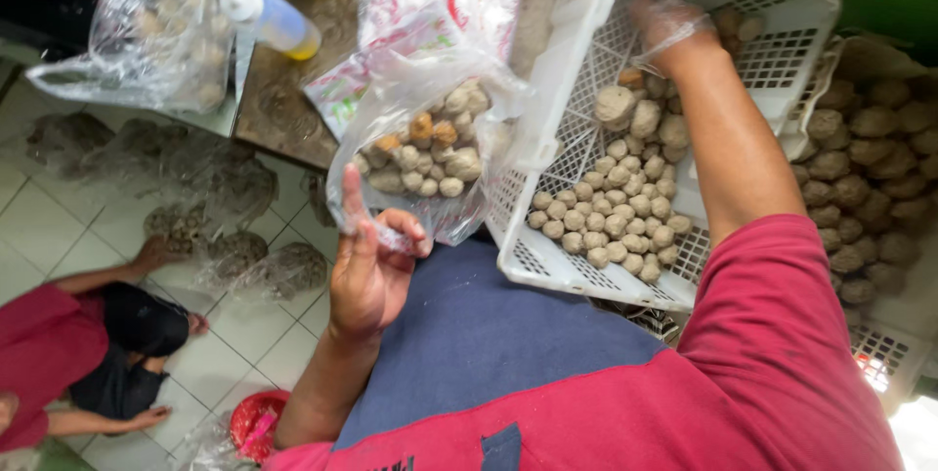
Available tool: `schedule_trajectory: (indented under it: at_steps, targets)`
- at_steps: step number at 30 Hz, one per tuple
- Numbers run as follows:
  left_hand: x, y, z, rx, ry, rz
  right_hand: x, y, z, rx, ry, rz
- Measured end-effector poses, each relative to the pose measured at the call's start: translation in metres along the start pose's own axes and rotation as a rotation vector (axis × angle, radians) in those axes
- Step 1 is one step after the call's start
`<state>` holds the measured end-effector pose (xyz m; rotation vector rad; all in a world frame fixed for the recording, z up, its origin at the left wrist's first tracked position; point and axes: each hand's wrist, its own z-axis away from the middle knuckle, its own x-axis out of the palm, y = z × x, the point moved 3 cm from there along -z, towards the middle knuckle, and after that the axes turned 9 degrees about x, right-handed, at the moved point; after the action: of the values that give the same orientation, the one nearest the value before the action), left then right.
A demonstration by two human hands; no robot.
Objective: The person picks meatballs by hand from white plastic crates and packs them into a clear plastic bag, then ties the bag and sets it down. The person also slides and repositions full crates of meatballs on the table between bags.
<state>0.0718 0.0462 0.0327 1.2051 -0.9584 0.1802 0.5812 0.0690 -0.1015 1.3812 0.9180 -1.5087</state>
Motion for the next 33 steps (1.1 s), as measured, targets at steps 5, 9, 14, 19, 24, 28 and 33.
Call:
schedule_trajectory:
  at_steps: [5,9,14,19,24,28,33]
  targets:
    - [-0.009,0.010,0.005,-0.017,-0.068,0.053,-0.034,-0.021,0.026,0.080,0.177,-0.359]
    - [-0.016,0.019,0.003,-0.040,-0.111,0.060,-0.101,-0.066,0.082,0.056,-0.093,-1.885]
    - [-0.018,0.019,0.003,-0.094,-0.146,0.066,-0.163,-0.211,0.153,-0.269,-0.801,-1.247]
    - [-0.015,0.017,0.007,-0.100,-0.145,0.028,-0.164,-0.252,0.160,-0.513,0.047,-1.080]
    - [-0.017,0.019,0.011,-0.074,-0.113,0.045,-0.105,-0.097,0.118,-0.229,0.215,-1.408]
    - [-0.013,0.012,0.017,-0.066,-0.090,0.044,-0.055,-0.014,0.062,0.290,0.169,-0.421]
    - [-0.002,0.005,0.022,-0.051,-0.001,-0.005,-0.028,-0.011,0.025,0.366,-0.112,-0.213]
